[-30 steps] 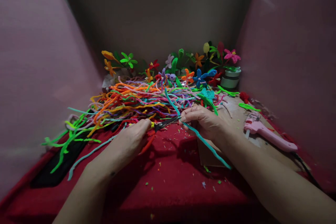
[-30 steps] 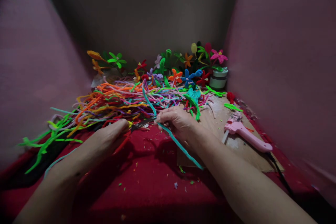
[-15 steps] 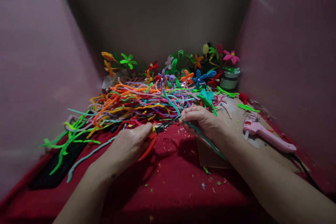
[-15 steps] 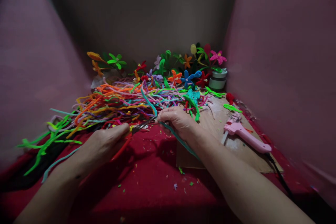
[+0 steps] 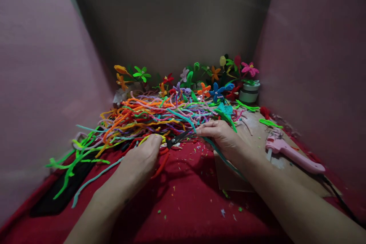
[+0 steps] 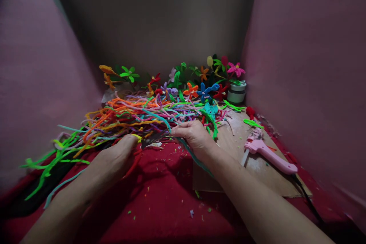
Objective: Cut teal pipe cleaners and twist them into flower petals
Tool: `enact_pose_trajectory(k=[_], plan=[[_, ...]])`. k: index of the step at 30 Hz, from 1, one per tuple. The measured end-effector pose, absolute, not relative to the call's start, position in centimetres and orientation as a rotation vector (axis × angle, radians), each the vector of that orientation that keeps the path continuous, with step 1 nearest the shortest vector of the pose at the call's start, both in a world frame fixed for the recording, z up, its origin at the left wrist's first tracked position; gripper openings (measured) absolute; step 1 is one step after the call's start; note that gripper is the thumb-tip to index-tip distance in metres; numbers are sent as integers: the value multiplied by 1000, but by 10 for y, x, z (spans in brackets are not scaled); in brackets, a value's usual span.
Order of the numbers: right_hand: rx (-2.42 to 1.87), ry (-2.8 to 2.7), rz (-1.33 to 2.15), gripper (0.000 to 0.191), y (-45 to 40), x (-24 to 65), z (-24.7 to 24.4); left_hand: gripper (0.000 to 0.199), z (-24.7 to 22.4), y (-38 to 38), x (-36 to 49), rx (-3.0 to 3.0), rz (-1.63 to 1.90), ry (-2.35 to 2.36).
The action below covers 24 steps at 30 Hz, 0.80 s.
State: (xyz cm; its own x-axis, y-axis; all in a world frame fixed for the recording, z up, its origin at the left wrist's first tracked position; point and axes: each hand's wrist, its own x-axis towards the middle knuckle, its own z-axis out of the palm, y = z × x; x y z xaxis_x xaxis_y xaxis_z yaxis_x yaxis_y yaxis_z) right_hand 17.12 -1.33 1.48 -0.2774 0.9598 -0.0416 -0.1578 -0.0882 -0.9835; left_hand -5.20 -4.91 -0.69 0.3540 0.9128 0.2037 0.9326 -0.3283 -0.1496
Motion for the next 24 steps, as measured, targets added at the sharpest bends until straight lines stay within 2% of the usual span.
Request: enact_pose_trajectory(k=[14,18,24], plan=[[-967,-1289,1607,13,-7,175,9,22,-3,-48,-48,-2320,5,-1653],[-965,-1279,1604,3,-6,177,8,20,-2,-47,-48,-2319,10,-1662],[-923,-1294,1675,6,-8,177,13,19,3,-52,-44,-2303,62,-1730]])
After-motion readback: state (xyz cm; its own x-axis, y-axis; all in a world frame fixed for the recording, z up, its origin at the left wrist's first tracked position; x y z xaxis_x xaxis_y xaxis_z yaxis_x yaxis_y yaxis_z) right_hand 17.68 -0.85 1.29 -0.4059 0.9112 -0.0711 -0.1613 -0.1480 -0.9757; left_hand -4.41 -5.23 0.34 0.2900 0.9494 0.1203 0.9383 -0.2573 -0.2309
